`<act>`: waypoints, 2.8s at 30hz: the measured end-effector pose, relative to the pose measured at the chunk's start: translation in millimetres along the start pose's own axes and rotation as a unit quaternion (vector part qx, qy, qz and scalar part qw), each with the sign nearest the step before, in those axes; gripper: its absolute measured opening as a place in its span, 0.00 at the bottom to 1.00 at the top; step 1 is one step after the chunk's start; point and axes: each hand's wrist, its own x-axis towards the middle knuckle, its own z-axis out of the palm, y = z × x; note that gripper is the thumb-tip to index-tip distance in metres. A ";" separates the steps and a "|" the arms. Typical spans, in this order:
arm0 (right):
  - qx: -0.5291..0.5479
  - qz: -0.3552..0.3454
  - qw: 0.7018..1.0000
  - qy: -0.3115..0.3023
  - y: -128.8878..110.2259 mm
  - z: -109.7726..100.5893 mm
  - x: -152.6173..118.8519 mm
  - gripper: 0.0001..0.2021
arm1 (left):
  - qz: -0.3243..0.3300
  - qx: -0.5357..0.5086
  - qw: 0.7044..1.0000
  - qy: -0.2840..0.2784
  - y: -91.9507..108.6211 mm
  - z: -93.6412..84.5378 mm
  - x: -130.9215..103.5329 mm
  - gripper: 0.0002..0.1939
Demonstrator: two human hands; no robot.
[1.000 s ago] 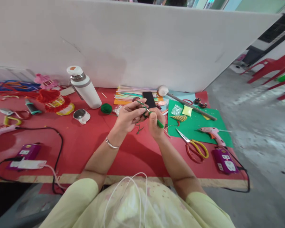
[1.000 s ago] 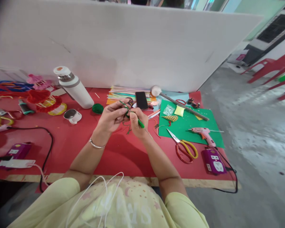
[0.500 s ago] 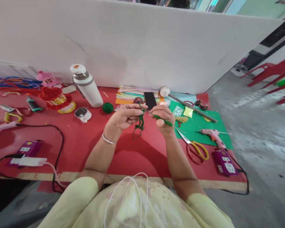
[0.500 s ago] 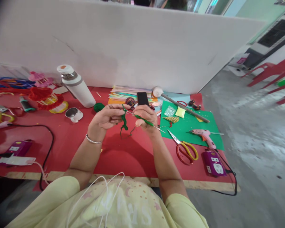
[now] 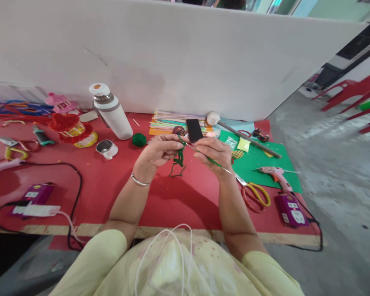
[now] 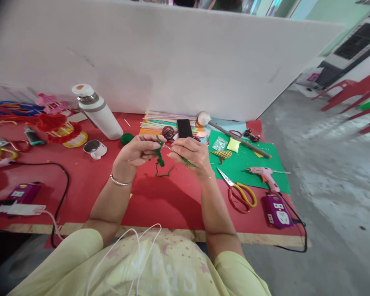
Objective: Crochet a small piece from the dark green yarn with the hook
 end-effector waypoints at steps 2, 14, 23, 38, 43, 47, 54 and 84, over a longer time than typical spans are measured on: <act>-0.024 -0.008 0.999 0.028 -3.0 4.6 -1.7 0.07 | 0.013 -0.012 1.000 0.008 -1.1 2.6 -0.7 0.12; -0.041 -0.008 0.991 0.126 2.2 28.4 -19.1 0.16 | -0.125 -0.145 0.981 -0.010 -8.5 12.1 7.5 0.12; 0.015 -0.031 0.997 0.070 15.2 18.3 -16.1 0.14 | -0.086 -0.112 0.990 0.010 -3.2 10.1 4.1 0.10; -0.022 -0.036 0.999 -0.011 4.2 -2.3 -1.6 0.06 | -0.030 -0.044 0.998 0.035 -1.2 -2.3 3.6 0.08; 0.086 0.002 0.996 -0.033 -6.9 -11.7 9.0 0.05 | -0.002 0.035 0.999 0.021 -2.7 -1.3 1.0 0.08; 0.169 0.054 0.983 -0.057 -7.4 -17.0 11.1 0.07 | -0.007 0.063 0.998 0.015 -6.1 -3.5 3.5 0.07; 0.236 0.118 0.963 -0.062 -5.1 -19.3 7.8 0.08 | -0.002 0.091 0.996 0.003 -7.3 -6.3 5.1 0.09; 0.388 0.384 0.822 0.161 -27.4 39.2 8.5 0.26 | 0.208 0.178 0.960 0.059 -30.6 20.1 6.7 0.12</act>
